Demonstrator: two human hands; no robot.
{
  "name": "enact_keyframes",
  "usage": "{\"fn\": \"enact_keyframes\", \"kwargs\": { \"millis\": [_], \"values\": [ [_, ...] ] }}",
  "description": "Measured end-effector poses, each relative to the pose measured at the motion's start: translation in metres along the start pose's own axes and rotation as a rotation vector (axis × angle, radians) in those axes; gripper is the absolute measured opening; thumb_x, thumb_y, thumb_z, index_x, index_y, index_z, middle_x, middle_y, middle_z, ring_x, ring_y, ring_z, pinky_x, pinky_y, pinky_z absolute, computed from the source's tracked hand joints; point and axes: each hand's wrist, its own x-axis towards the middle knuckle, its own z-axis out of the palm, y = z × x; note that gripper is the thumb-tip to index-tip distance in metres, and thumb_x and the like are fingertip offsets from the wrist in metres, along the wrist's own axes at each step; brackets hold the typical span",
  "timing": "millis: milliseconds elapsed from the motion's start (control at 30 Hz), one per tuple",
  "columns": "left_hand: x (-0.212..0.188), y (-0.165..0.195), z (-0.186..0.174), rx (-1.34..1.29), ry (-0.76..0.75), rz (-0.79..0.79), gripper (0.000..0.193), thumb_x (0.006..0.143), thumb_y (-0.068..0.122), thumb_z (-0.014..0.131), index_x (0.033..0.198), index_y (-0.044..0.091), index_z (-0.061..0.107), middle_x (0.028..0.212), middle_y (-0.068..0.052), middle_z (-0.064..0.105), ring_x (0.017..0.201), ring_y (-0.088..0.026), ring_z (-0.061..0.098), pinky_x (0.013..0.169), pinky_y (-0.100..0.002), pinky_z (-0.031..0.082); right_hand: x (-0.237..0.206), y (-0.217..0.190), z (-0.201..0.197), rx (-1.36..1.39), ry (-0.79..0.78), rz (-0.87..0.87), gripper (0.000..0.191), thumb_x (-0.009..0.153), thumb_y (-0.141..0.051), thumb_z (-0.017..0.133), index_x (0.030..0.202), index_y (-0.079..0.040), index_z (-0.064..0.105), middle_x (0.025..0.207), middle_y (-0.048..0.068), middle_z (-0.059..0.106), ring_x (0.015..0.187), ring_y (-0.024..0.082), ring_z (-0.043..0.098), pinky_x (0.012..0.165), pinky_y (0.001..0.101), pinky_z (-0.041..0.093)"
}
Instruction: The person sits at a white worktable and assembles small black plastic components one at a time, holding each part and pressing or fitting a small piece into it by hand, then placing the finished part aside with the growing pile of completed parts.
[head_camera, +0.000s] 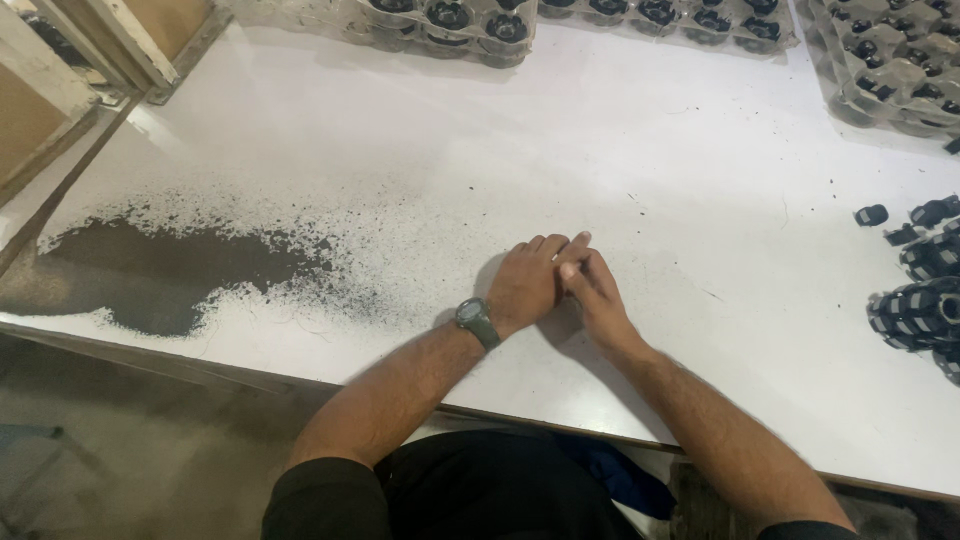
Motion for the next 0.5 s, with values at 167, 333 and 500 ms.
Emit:
{"fn": "enact_keyframes", "kwargs": {
  "millis": [167,333,500],
  "values": [
    [-0.002,0.014,0.015,0.402,-0.114,0.159,0.030,0.097,0.025,0.054,0.121,0.007,0.059,0.160,-0.016,0.037,0.143,-0.033,0.046,0.108,-0.050,0.046,0.000,-0.018,0.001,0.361,0.131,0.144,0.052,0.103,-0.038,0.044,0.143,-0.005,0.041,0.143,0.017,0.050,0.132,0.026,0.049,0.112,0.0438,0.041],
    [-0.005,0.023,0.025,0.289,0.022,0.232,0.045,0.101,0.015,0.054,0.142,-0.006,0.053,0.158,-0.027,0.036,0.144,-0.038,0.044,0.108,-0.051,0.046,0.003,-0.032,0.002,0.467,0.244,0.336,0.061,0.104,-0.047,0.035,0.144,-0.001,0.045,0.144,0.018,0.052,0.134,0.028,0.052,0.113,0.0437,0.044],
    [-0.009,0.018,0.023,0.230,-0.034,0.208,0.045,0.098,0.015,0.056,0.140,-0.002,0.055,0.157,-0.026,0.037,0.144,-0.038,0.044,0.106,-0.052,0.046,0.010,-0.027,-0.007,0.438,0.275,0.448,0.054,0.105,-0.048,0.036,0.132,-0.005,0.054,0.133,0.013,0.060,0.122,0.022,0.058,0.105,0.0399,0.048]
  ]
}}
